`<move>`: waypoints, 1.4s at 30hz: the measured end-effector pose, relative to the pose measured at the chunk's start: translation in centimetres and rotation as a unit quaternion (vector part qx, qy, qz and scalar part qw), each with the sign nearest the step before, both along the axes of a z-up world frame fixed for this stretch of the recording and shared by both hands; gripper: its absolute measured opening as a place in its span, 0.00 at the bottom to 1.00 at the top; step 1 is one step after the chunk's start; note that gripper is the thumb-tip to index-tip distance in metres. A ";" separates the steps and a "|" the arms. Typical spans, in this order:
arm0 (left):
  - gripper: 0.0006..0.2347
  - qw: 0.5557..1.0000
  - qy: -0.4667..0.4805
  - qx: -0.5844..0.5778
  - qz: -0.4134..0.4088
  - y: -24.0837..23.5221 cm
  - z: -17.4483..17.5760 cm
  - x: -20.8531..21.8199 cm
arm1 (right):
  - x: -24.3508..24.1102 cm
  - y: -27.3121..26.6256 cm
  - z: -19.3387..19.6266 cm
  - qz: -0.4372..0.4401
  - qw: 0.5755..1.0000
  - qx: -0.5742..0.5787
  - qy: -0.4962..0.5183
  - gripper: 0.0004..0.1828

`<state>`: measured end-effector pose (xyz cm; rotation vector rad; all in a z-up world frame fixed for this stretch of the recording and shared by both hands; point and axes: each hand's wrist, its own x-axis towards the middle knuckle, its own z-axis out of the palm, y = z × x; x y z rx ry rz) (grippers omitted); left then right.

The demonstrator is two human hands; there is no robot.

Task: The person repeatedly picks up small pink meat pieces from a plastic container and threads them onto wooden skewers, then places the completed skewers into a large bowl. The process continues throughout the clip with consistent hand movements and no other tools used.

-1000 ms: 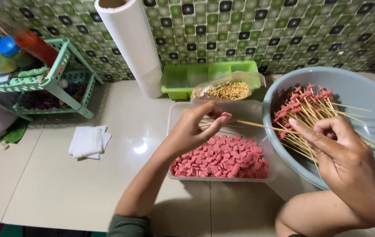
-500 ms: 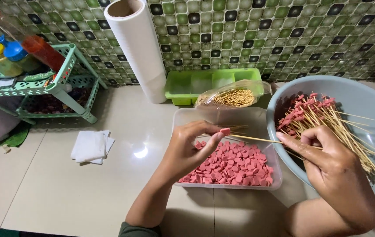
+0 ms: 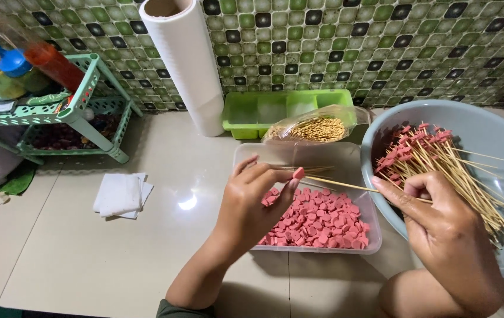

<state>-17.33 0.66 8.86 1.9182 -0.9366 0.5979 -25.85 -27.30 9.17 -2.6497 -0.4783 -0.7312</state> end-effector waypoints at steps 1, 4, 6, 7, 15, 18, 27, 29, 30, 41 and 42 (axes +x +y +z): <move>0.03 0.996 -0.068 0.027 0.053 -0.2 -0.2 -0.1 | 0.0 0.4 0.0 -0.010 1.000 -0.003 -0.007 0.30; 0.04 0.974 -0.170 0.065 0.135 -0.6 -0.1 -0.4 | 0.1 1.1 -0.2 -0.024 0.999 -0.012 -0.026 0.30; 0.04 0.962 -0.203 0.075 0.165 -0.5 -0.1 -0.3 | 0.1 1.2 -0.3 -0.030 0.999 -0.018 -0.038 0.30; 0.06 0.971 -0.178 0.064 0.144 -0.3 -0.1 -0.2 | 0.1 1.1 -0.2 -0.025 0.999 -0.008 -0.028 0.31; 0.21 0.998 -0.058 0.011 -0.021 2.0 -1.4 0.8 | -0.2 1.1 0.4 0.010 1.000 0.008 -0.021 0.30; 0.15 0.998 -0.054 -0.002 -0.032 1.9 -1.0 0.5 | -0.2 0.9 0.3 0.013 1.000 0.002 -0.013 0.31; 0.16 0.996 -0.077 -0.010 -0.042 2.2 -0.7 0.0 | 0.0 1.5 0.3 0.033 0.999 -0.005 -0.037 0.30; 0.16 0.996 -0.077 0.021 -0.026 2.6 -0.5 0.0 | 0.1 1.4 0.1 0.049 0.999 0.013 -0.017 0.31; 0.16 0.996 -0.077 0.019 -0.026 3.2 -0.3 0.1 | 0.4 1.1 -0.1 0.049 0.999 0.011 -0.017 0.31; 0.14 0.993 -0.073 -0.068 0.071 10.2 3.8 -3.4 | 7.4 2.9 -4.1 0.032 0.985 -0.099 0.134 0.19; 0.14 0.992 -0.071 -0.073 0.074 10.4 3.7 -3.5 | 8.9 4.3 -4.4 0.034 0.985 -0.105 0.136 0.19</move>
